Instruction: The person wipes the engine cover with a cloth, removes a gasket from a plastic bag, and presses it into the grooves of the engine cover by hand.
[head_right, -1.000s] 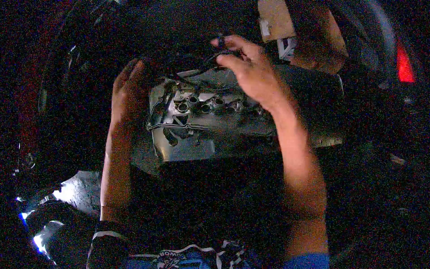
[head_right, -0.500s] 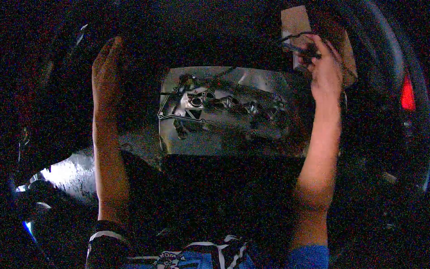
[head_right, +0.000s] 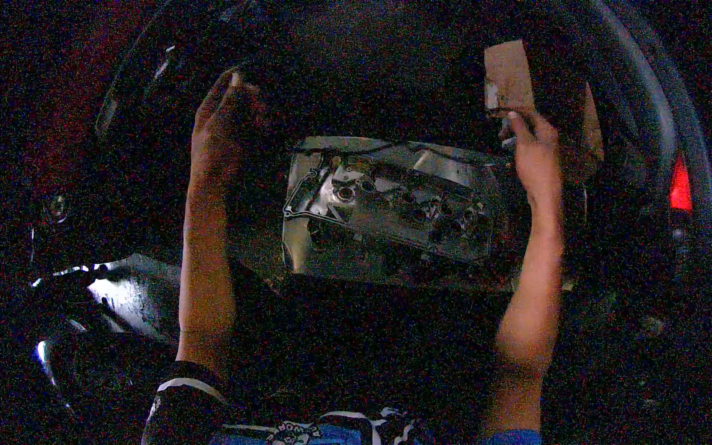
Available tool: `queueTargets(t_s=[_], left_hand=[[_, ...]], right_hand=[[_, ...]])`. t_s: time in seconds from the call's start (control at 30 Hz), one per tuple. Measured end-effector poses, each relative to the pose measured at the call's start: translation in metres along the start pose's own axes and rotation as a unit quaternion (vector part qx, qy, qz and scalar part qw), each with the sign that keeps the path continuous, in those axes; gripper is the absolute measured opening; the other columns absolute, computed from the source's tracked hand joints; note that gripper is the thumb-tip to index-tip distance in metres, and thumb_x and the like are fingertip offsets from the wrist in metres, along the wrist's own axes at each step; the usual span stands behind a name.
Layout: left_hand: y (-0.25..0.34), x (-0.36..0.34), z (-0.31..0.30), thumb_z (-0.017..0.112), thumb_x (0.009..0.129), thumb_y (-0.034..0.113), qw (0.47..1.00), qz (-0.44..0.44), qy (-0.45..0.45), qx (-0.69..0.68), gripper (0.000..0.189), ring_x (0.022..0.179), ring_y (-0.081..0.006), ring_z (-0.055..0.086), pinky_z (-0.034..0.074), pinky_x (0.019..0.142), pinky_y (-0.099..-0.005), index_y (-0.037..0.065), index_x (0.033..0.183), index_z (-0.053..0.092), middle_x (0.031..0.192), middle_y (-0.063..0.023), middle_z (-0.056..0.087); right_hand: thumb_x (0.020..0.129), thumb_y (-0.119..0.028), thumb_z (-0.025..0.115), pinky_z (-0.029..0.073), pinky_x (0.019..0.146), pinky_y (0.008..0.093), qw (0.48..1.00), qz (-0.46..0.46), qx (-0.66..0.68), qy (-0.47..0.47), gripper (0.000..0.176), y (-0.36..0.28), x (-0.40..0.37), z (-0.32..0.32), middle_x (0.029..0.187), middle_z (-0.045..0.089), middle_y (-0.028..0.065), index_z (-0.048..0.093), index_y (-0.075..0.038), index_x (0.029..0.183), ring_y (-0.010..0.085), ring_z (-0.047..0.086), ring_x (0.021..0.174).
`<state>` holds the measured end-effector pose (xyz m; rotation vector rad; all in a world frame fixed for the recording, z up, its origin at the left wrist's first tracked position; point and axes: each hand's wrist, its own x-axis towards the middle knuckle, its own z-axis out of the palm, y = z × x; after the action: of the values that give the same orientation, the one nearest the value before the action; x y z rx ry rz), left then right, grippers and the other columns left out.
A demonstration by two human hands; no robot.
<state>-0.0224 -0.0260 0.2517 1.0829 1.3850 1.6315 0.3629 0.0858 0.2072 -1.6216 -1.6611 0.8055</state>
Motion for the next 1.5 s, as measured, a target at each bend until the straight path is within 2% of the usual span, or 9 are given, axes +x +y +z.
queueTargets(t_s=[0.13, 0.23, 0.37, 0.53, 0.73, 0.83, 1.13, 1.43, 1.5], left_hand=[[0.005, -0.012, 0.012, 0.066, 0.098, 0.03, 0.999, -0.018, -0.026, 0.004, 0.032, 0.073, -0.0095, 0.061, 0.051, 0.064, -0.0261, 0.004, 0.116, 0.066, 0.086, -0.0005, 0.065], [0.006, -0.019, 0.018, 0.068, 0.096, 0.033, 0.998, -0.012, -0.043, 0.044, 0.034, 0.072, -0.0085, 0.061, 0.051, 0.063, -0.0253, 0.004, 0.114, 0.067, 0.085, 0.0003, 0.065], [-0.003, -0.022, 0.014, 0.07, 0.095, 0.034, 0.998, -0.022, -0.051, 0.0, 0.034, 0.072, -0.0083, 0.061, 0.05, 0.063, -0.0254, 0.005, 0.112, 0.068, 0.083, 0.0003, 0.065], [-0.004, -0.025, 0.01, 0.069, 0.095, 0.033, 0.993, -0.023, -0.109, -0.048, 0.031, 0.073, -0.0082, 0.06, 0.05, 0.063, -0.0252, 0.005, 0.111, 0.069, 0.083, -0.0001, 0.064], [-0.008, -0.026, 0.013, 0.066, 0.098, 0.031, 0.985, -0.001, -0.168, -0.03, 0.03, 0.076, -0.0079, 0.061, 0.05, 0.065, -0.0249, 0.005, 0.112, 0.069, 0.086, -0.0007, 0.067], [-0.018, -0.015, 0.012, 0.065, 0.098, 0.032, 0.994, -0.013, -0.106, 0.014, 0.033, 0.08, -0.0119, 0.064, 0.053, 0.073, -0.0282, 0.003, 0.113, 0.07, 0.091, -0.004, 0.07], [-0.039, 0.006, 0.005, 0.067, 0.094, 0.03, 0.918, 0.152, -0.052, 0.362, 0.034, 0.1, -0.0251, 0.069, 0.053, 0.087, -0.0351, 0.004, 0.117, 0.07, 0.107, -0.016, 0.07], [-0.047, -0.047, 0.068, 0.068, 0.092, 0.02, 0.934, 0.011, -0.172, 0.314, 0.028, 0.098, -0.033, 0.068, 0.054, 0.083, -0.0367, 0.003, 0.115, 0.07, 0.114, -0.0156, 0.066], [-0.055, -0.039, 0.067, 0.069, 0.09, 0.015, 0.925, 0.154, -0.109, 0.331, 0.029, 0.101, -0.0349, 0.067, 0.054, 0.084, -0.0401, 0.006, 0.117, 0.068, 0.115, -0.0155, 0.066]], right_hand=[[0.1, -0.034, 0.055, 0.046, 0.102, 0.0464, 0.974, -0.077, -0.209, -0.032, 0.045, 0.024, 0.001, 0.036, 0.121, 0.066, 0.0228, 0.056, -0.005, 0.134, 0.0415, 0.06, 0.117], [0.098, -0.033, 0.057, 0.048, 0.099, 0.0474, 0.94, -0.171, -0.293, -0.031, 0.044, 0.02, -0.024, 0.052, 0.121, 0.066, 0.0225, 0.058, -0.004, 0.131, 0.0414, 0.063, 0.111], [0.093, -0.025, 0.066, 0.048, 0.098, 0.0443, 0.919, -0.09, -0.332, -0.191, 0.04, 0.001, -0.04, 0.066, 0.127, 0.062, 0.0207, 0.061, -0.004, 0.128, 0.0392, 0.059, 0.117], [0.091, -0.034, 0.07, 0.046, 0.102, 0.0411, 0.951, -0.214, -0.085, -0.209, 0.052, -0.033, -0.071, 0.104, 0.128, 0.064, 0.0149, 0.058, -0.003, 0.132, 0.0304, 0.06, 0.12], [0.094, -0.032, 0.069, 0.045, 0.1, 0.0336, 0.92, -0.173, 0.111, -0.332, 0.044, -0.065, -0.095, 0.133, 0.121, 0.067, 0.0139, 0.062, -0.002, 0.127, 0.0193, 0.06, 0.114], [0.094, -0.029, 0.07, 0.048, 0.094, 0.0315, 0.939, -0.09, 0.116, -0.312, 0.039, -0.082, -0.089, 0.131, 0.111, 0.07, 0.0126, 0.065, 0.0, 0.12, 0.0176, 0.063, 0.104], [0.091, -0.036, 0.069, 0.053, 0.088, 0.0391, 0.986, -0.093, 0.003, -0.137, 0.039, -0.07, -0.06, 0.123, 0.108, 0.072, 0.0179, 0.07, -0.004, 0.113, 0.0321, 0.07, 0.101], [0.091, -0.022, 0.067, 0.054, 0.087, 0.0413, 0.986, -0.086, -0.011, -0.141, 0.027, -0.056, -0.079, 0.088, 0.108, 0.071, 0.0195, 0.071, -0.005, 0.113, 0.0373, 0.068, 0.101], [0.088, -0.014, 0.067, 0.053, 0.09, 0.0416, 0.971, -0.198, -0.019, -0.133, 0.027, -0.056, -0.073, 0.097, 0.112, 0.07, 0.0193, 0.07, -0.006, 0.114, 0.0368, 0.067, 0.105]])
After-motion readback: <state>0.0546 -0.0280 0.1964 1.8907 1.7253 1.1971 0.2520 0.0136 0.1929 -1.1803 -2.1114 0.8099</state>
